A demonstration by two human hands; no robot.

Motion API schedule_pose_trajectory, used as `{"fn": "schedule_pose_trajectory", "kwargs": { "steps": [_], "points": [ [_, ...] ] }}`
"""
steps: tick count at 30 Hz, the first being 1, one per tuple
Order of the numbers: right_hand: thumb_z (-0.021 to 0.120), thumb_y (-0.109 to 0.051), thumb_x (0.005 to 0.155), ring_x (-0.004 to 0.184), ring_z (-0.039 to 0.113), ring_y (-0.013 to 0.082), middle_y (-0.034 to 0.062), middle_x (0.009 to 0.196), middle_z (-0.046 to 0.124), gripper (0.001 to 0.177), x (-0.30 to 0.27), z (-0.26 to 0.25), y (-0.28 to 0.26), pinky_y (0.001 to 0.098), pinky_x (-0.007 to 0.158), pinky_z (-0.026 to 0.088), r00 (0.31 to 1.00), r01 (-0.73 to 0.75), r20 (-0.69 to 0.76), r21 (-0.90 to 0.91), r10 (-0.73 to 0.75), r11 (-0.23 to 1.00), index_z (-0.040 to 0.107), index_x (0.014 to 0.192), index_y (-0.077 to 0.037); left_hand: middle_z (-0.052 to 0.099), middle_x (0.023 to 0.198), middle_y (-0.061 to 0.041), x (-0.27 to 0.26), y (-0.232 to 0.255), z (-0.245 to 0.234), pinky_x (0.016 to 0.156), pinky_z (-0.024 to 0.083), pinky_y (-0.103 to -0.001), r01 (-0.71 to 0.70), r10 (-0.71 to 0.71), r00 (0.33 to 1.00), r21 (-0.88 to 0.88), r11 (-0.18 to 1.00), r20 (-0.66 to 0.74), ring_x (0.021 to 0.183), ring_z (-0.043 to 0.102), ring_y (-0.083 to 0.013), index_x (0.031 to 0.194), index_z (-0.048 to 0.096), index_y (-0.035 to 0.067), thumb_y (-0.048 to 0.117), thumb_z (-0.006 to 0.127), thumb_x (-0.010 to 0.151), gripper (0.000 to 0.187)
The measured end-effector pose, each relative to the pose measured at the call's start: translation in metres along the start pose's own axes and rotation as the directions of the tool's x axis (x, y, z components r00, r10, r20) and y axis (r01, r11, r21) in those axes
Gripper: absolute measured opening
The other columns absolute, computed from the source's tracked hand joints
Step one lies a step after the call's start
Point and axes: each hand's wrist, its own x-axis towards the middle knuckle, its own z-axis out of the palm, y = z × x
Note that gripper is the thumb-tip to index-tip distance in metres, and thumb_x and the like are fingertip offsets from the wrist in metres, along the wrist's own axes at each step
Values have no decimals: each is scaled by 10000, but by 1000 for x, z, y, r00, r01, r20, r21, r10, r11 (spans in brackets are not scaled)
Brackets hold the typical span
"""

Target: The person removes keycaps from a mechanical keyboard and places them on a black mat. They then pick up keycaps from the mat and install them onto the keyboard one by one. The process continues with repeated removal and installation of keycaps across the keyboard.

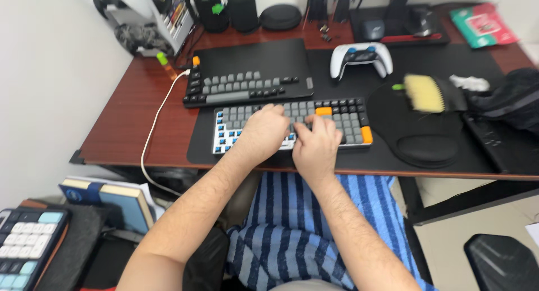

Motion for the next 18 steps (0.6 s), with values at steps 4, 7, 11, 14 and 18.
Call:
{"fn": "schedule_pose_trajectory", "kwargs": {
  "steps": [4, 7, 11, 14, 18],
  "points": [
    [654, -29, 762, 1133, 551, 321, 99, 1146, 635, 309, 0, 0, 0, 481, 906, 387, 1000, -7, 7, -19, 7, 1000, 776, 1034, -112, 680, 977, -139, 8, -1, 4, 879, 562, -420, -34, 28, 998, 102, 994, 59, 1015, 645, -319, 817, 762, 34, 141, 753, 785, 112],
    [652, -23, 770, 1132, 551, 309, 91, 1145, 634, 309, -2, 2, 1, 477, 908, 386, 1000, -4, 5, -17, 4, 1000, 775, 1037, -118, 683, 1005, -129, 6, 0, 5, 855, 579, -394, -81, 60, 992, 187, 979, 114, 1031, 651, -299, 831, 764, 39, 33, 718, 728, 113],
    [654, -17, 780, 1130, 549, 303, 88, 1149, 633, 297, -3, 3, 2, 472, 908, 385, 1000, -3, 18, -25, 3, 1000, 766, 1038, -113, 685, 995, -131, 4, 3, 6, 853, 578, -407, -140, 111, 982, 193, 971, 153, 1023, 650, -301, 895, 743, 17, 32, 705, 755, 146],
    [655, -14, 784, 1120, 547, 296, 80, 1136, 627, 306, -3, 4, 1, 469, 911, 382, 1000, 10, 24, -34, -10, 999, 770, 1048, -119, 682, 1003, -148, 5, 0, 5, 867, 580, -401, -168, 140, 977, 178, 970, 159, 1030, 649, -300, 939, 721, -4, 35, 688, 788, 160],
    [655, -8, 772, 1101, 543, 282, 71, 1118, 617, 351, -3, 4, 1, 465, 920, 377, 999, 37, 36, -69, -35, 997, 785, 1072, -136, 675, 1034, -173, 10, -7, 5, 883, 580, -389, -190, 157, 966, 151, 970, 205, 1023, 650, -299, 989, 701, -27, 38, 664, 822, 183]
  ]
}}
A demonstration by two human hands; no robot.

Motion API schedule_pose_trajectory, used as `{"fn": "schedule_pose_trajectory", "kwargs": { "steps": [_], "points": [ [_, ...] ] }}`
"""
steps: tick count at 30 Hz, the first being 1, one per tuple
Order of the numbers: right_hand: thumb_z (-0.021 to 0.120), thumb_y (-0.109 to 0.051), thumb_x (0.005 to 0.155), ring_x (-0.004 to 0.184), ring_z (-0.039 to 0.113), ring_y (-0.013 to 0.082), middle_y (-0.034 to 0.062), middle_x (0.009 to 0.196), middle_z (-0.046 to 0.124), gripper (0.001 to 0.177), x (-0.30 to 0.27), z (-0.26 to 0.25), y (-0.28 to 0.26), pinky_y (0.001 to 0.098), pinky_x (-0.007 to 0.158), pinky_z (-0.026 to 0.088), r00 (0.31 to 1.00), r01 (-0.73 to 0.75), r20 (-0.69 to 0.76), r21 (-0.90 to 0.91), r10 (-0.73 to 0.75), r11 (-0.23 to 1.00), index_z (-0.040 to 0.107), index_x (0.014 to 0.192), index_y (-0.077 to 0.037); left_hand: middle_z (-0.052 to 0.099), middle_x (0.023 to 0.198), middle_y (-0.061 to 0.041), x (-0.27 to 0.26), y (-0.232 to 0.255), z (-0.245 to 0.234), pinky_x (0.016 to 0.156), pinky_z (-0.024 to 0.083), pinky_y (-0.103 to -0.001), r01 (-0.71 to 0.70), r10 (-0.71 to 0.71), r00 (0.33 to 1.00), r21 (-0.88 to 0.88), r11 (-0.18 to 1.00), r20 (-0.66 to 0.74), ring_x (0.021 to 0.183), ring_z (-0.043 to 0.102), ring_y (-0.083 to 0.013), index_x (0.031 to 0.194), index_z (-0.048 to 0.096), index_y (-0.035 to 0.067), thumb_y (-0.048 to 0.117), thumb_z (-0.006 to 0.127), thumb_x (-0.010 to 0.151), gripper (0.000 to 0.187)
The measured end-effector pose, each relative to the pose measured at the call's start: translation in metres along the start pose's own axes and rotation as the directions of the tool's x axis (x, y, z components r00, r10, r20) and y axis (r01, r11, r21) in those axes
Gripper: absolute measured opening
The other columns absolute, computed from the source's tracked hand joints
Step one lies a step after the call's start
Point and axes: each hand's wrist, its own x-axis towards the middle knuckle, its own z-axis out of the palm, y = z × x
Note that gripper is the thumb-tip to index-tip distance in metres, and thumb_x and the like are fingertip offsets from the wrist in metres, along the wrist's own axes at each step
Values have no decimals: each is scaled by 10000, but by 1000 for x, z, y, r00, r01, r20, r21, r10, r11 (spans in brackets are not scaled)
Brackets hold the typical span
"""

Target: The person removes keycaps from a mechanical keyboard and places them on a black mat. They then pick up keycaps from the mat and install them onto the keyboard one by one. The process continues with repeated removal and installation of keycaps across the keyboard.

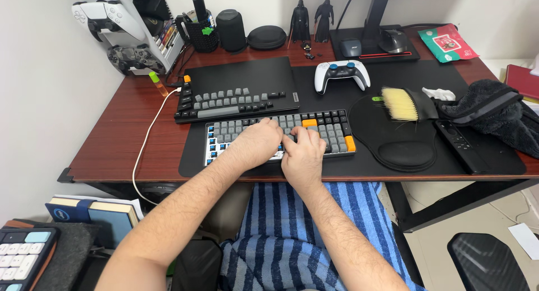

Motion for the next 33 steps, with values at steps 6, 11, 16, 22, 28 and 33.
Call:
{"fn": "schedule_pose_trajectory", "kwargs": {
  "steps": [6, 11, 16, 22, 28, 33],
  "points": [
    [661, -11, 759, 1090, 543, 272, 68, 1115, 615, 371, 0, 0, 0, 457, 913, 375, 1000, -7, 28, -5, 7, 1000, 791, 1083, -137, 675, 1049, -173, 4, -4, -2, 913, 567, -400, 5, -2, 997, -39, 999, 82, 1036, 643, -304, 1002, 699, -25, 100, 700, 830, 214],
    [663, -17, 756, 1076, 546, 269, 60, 1101, 615, 365, 0, 1, 0, 453, 913, 376, 1000, 0, 21, -7, 0, 1000, 793, 1077, -134, 673, 1061, -162, 5, -4, -3, 922, 560, -399, 25, -18, 995, -63, 998, 102, 1048, 635, -300, 1007, 702, -16, 135, 731, 816, 245],
    [665, -22, 773, 1073, 549, 262, 56, 1098, 614, 347, 0, 2, 1, 448, 912, 378, 1000, -2, 22, -3, 2, 1000, 792, 1077, -133, 675, 1049, -154, 5, -4, -2, 931, 556, -393, 20, -15, 996, -53, 998, 88, 1032, 635, -290, 1002, 703, -15, 142, 734, 823, 240],
    [660, -19, 775, 1075, 553, 267, 60, 1098, 622, 349, 2, 0, -1, 447, 912, 377, 1000, -8, 18, 11, 8, 1000, 790, 1080, -127, 674, 1024, -162, 3, -2, -8, 884, 568, -392, 14, -12, 999, -57, 998, 34, 989, 637, -297, 980, 699, -18, 137, 731, 807, 235],
    [651, -76, 920, 1006, 602, 281, 76, 1010, 671, 161, 11, -10, -5, 435, 868, 430, 988, -59, -130, 214, 89, 975, 744, 1050, -54, 683, 947, -155, -4, -3, -26, 878, 563, -419, 24, -71, 987, -298, 954, -146, 978, 656, -326, 927, 679, -18, 170, 723, 833, 215],
    [675, -245, 961, 620, 606, 209, 116, 662, 646, 247, 35, -4, 11, 367, 599, 479, 847, -530, 359, 501, 393, 684, 701, 884, -11, 684, 936, -157, -1, -6, -32, 881, 542, -458, -47, -91, 939, -383, 922, -332, 977, 646, -354, 925, 669, 10, 146, 742, 810, 192]
  ]
}}
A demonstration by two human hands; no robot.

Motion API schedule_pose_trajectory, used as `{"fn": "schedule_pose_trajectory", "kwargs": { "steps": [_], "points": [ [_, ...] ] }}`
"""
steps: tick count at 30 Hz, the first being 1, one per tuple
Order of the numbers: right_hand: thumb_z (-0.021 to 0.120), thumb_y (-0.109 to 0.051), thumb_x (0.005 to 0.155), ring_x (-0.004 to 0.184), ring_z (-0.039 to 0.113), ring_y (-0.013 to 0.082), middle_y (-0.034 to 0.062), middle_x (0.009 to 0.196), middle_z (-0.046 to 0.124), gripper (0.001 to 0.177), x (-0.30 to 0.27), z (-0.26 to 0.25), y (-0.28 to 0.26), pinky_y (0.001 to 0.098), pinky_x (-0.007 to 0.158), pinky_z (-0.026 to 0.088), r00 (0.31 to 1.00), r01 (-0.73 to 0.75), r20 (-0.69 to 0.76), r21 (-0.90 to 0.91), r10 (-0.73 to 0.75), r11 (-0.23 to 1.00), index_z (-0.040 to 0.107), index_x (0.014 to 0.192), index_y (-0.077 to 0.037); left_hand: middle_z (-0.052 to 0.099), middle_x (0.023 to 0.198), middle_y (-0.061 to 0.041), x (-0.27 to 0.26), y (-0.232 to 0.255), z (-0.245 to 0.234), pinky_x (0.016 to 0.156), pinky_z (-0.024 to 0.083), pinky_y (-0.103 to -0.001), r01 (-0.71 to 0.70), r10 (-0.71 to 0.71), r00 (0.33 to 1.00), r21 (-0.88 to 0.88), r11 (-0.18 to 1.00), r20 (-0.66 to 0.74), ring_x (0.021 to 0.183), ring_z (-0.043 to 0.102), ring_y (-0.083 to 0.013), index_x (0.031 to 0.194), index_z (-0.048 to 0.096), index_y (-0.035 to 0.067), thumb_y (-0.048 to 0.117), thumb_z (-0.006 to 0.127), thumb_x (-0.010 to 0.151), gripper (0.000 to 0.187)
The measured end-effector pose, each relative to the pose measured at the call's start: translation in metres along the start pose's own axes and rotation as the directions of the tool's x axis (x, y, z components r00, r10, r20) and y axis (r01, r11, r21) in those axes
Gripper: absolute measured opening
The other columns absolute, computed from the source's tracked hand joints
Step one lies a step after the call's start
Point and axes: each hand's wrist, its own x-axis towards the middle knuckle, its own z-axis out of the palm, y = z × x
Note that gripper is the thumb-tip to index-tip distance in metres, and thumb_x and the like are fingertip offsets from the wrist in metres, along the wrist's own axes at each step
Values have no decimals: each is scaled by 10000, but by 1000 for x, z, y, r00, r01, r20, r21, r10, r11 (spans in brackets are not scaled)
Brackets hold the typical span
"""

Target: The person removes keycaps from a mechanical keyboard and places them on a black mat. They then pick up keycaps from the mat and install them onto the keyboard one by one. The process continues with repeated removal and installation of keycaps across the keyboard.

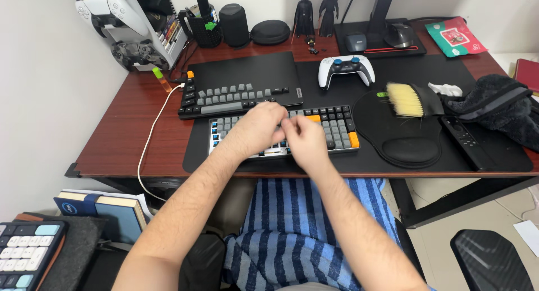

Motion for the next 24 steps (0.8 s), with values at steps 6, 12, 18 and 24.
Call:
{"fn": "schedule_pose_trajectory", "kwargs": {
  "steps": [6, 12, 18, 24],
  "points": [
    [602, -253, 1002, 717, 659, 116, 57, 760, 696, 292, 80, 6, -6, 308, 653, 521, 977, 207, 32, 75, -210, 975, 707, 898, 0, 694, 874, -146, 35, -42, -9, 770, 582, -406, 48, -61, 994, -135, 990, -92, 831, 706, -316, 964, 702, 13, 94, 719, 842, 147],
    [638, -314, 998, 720, 652, 125, 49, 792, 701, 309, 120, -9, -23, 308, 673, 526, 980, 178, 98, -39, -174, 983, 679, 1059, -14, 747, 912, -163, 89, -132, -35, 781, 597, -375, 284, -284, 959, -15, 959, 3, 825, 746, -282, 1024, 724, 17, 166, 742, 892, 199],
    [715, -191, 961, 745, 623, 92, 28, 828, 679, 208, 66, -27, -9, 260, 683, 521, 981, 193, -23, 41, -192, 980, 701, 1066, -12, 752, 964, -144, 94, -168, -13, 851, 578, -417, 289, -350, 884, 228, 930, 309, 913, 721, -308, 1011, 737, 50, 208, 764, 845, 231],
    [716, -129, 972, 739, 591, 87, 38, 909, 670, 190, 23, -43, 8, 241, 664, 504, 962, 182, -194, -79, -194, 980, 694, 1092, 16, 762, 1025, -117, 94, -158, 0, 883, 585, -420, 394, -487, 734, 288, 873, 474, 968, 730, -284, 1050, 730, 82, 181, 726, 871, 204]
  ]
}}
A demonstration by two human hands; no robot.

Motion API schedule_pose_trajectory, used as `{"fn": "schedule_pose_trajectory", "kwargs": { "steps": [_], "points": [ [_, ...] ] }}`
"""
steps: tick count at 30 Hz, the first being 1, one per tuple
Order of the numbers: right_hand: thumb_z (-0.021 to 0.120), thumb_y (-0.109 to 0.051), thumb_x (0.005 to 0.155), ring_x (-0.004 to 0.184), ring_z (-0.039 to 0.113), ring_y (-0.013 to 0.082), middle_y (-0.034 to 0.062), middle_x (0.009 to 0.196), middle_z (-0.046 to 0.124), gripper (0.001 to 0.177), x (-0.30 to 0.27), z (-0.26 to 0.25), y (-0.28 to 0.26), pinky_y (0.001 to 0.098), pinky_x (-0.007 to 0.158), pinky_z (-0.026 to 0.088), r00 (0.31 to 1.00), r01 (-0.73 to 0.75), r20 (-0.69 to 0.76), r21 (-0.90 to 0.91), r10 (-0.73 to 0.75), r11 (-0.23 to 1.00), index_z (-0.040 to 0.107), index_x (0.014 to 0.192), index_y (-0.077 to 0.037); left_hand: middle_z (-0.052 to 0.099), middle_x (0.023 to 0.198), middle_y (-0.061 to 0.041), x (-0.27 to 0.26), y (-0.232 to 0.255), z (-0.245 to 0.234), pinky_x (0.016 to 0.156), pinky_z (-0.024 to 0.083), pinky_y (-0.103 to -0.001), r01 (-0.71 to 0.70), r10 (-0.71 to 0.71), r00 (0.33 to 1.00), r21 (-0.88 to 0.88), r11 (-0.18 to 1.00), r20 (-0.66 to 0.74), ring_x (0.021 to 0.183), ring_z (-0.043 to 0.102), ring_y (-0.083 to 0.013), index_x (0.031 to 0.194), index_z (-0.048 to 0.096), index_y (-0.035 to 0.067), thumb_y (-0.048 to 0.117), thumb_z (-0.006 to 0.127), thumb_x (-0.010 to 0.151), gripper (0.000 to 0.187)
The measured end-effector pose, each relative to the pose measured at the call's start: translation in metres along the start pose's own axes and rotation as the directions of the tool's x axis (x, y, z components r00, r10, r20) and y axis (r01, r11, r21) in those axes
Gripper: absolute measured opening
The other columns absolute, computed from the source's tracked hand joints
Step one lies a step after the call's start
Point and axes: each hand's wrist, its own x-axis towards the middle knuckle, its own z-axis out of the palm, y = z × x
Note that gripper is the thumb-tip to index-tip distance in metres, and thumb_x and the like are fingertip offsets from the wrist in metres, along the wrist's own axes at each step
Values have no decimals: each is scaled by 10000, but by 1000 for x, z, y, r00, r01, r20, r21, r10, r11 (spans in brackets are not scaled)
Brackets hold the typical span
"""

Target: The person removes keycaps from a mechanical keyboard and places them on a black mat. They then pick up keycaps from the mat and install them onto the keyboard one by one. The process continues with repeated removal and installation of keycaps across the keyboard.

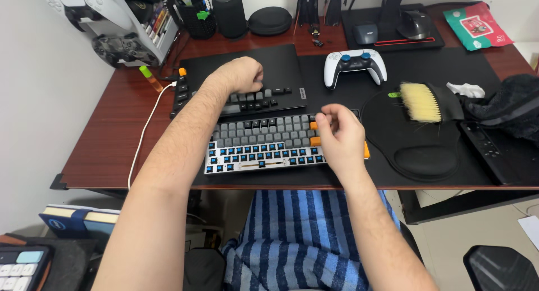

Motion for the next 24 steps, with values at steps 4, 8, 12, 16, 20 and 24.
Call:
{"fn": "schedule_pose_trajectory", "kwargs": {
  "steps": [4, 8, 12, 16, 20, 24],
  "points": [
    [715, -120, 977, 755, 603, 87, 39, 916, 666, 175, -10, -7, 0, 244, 708, 527, 999, 36, -21, -40, -37, 999, 693, 1091, 11, 760, 1043, -101, 0, 10, -2, 894, 580, -430, -10, 5, 999, 98, 995, 51, 1000, 723, -286, 1059, 729, 113, 199, 745, 870, 208],
    [716, -108, 968, 739, 593, 96, 36, 894, 658, 161, -14, -9, 2, 253, 704, 524, 999, 27, -30, -68, -29, 997, 692, 1080, 5, 757, 1061, -105, 2, 8, -5, 903, 581, -437, -5, -3, 998, 117, 993, 68, 1019, 720, -298, 1071, 727, 119, 203, 745, 878, 211],
    [717, -100, 963, 730, 590, 109, 37, 885, 656, 143, -17, -10, 6, 262, 700, 523, 999, 28, -40, -98, -32, 995, 690, 1063, -1, 754, 1073, -102, 6, 5, -3, 907, 581, -443, 33, -45, 995, 119, 992, 95, 1028, 720, -297, 1069, 730, 121, 215, 750, 874, 217],
    [706, -70, 954, 797, 606, 183, 45, 881, 654, 79, -18, -10, 7, 326, 746, 520, 991, 117, -35, -196, -126, 974, 691, 1017, -26, 727, 1101, -139, 1, 4, -7, 925, 561, -445, -18, 21, 999, 113, 993, -27, 1054, 697, -322, 1072, 718, 90, 237, 765, 844, 275],
    [707, -51, 924, 882, 601, 272, 59, 900, 644, 22, -24, -7, 3, 400, 801, 491, 961, 274, 52, -329, -272, 904, 708, 944, -61, 701, 1032, -164, -29, 21, -4, 912, 546, -460, -219, 290, 872, 215, 952, -395, 1022, 667, -357, 961, 730, 48, 200, 788, 795, 232],
    [746, -85, 844, 919, 580, 292, 49, 894, 628, 34, -35, 6, -6, 439, 791, 430, 934, 353, 100, -389, -342, 851, 735, 875, -91, 679, 936, -130, -93, 76, 42, 865, 542, -469, -356, 402, 802, 187, 916, -442, 960, 659, -336, 875, 725, 60, 210, 789, 785, 186]
  ]
}}
